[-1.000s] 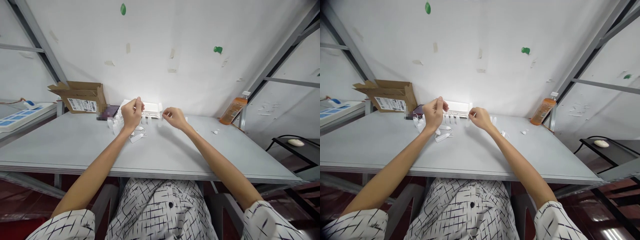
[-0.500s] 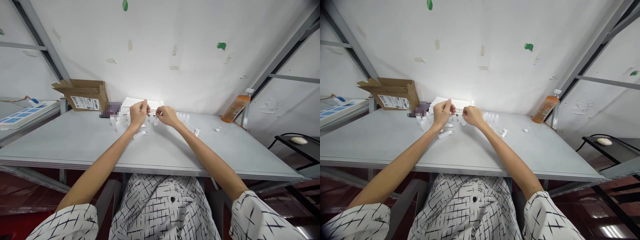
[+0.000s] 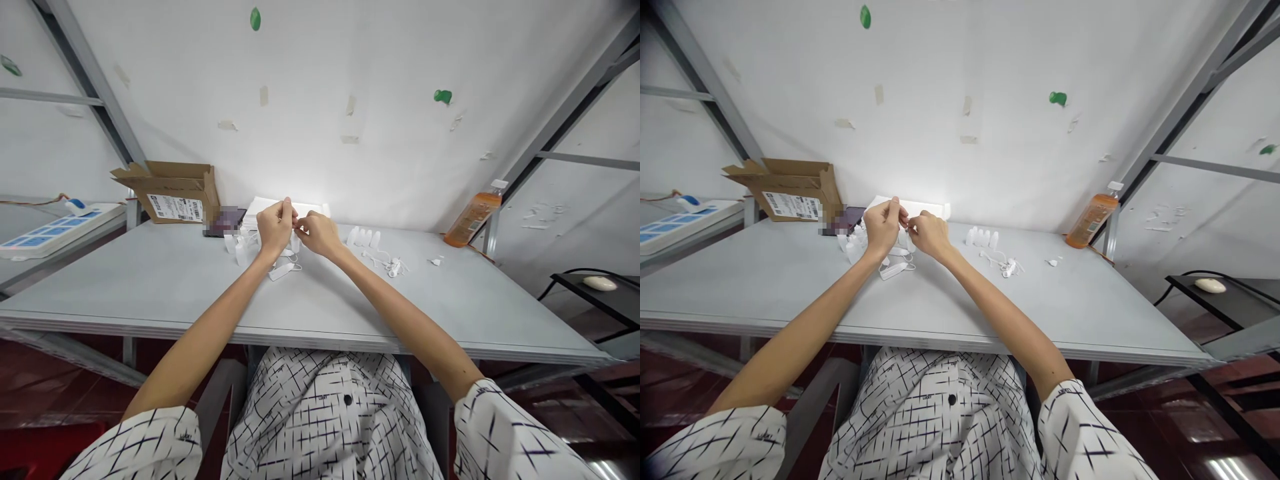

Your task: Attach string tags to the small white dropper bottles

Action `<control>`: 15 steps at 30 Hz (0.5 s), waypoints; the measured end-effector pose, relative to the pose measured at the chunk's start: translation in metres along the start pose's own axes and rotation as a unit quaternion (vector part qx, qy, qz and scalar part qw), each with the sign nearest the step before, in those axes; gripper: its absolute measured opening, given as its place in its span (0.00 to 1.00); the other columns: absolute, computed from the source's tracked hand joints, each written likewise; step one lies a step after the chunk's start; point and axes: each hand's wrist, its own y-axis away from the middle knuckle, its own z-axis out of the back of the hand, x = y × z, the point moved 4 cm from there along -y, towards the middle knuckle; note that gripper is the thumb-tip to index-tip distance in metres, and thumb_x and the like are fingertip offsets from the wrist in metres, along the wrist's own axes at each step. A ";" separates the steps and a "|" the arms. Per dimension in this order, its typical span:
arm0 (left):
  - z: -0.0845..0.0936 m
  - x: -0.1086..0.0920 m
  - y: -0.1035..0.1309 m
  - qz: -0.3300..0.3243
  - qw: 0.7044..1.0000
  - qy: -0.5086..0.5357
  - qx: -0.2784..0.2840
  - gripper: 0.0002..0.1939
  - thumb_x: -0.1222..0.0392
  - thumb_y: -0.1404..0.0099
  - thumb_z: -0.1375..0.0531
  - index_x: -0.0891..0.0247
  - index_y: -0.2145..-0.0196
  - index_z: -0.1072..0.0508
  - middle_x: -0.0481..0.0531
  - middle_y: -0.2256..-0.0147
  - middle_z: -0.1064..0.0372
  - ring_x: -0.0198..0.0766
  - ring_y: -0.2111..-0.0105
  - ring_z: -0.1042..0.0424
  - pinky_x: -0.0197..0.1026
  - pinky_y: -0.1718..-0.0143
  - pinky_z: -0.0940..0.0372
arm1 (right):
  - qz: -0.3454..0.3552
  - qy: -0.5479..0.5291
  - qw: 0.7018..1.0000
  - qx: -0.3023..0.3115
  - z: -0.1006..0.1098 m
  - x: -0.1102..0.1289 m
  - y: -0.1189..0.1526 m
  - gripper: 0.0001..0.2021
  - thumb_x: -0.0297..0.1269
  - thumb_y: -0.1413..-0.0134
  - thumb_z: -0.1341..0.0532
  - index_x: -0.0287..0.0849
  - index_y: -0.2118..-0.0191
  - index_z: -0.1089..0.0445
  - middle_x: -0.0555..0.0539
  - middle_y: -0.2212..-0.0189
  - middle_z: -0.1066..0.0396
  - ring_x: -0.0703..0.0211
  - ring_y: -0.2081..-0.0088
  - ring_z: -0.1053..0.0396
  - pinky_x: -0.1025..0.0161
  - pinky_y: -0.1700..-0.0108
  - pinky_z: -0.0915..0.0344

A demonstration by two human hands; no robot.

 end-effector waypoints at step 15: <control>0.008 -0.019 0.008 -0.054 0.997 -0.038 -0.049 0.24 0.53 0.29 0.50 0.61 0.82 0.35 0.47 0.83 0.36 0.31 0.82 0.35 0.37 0.72 0.40 | 0.000 -0.049 0.998 -0.047 -0.003 -0.002 -0.003 0.13 0.36 0.35 0.46 0.43 0.58 0.23 0.45 0.59 0.26 0.57 0.63 0.31 0.64 0.69 0.48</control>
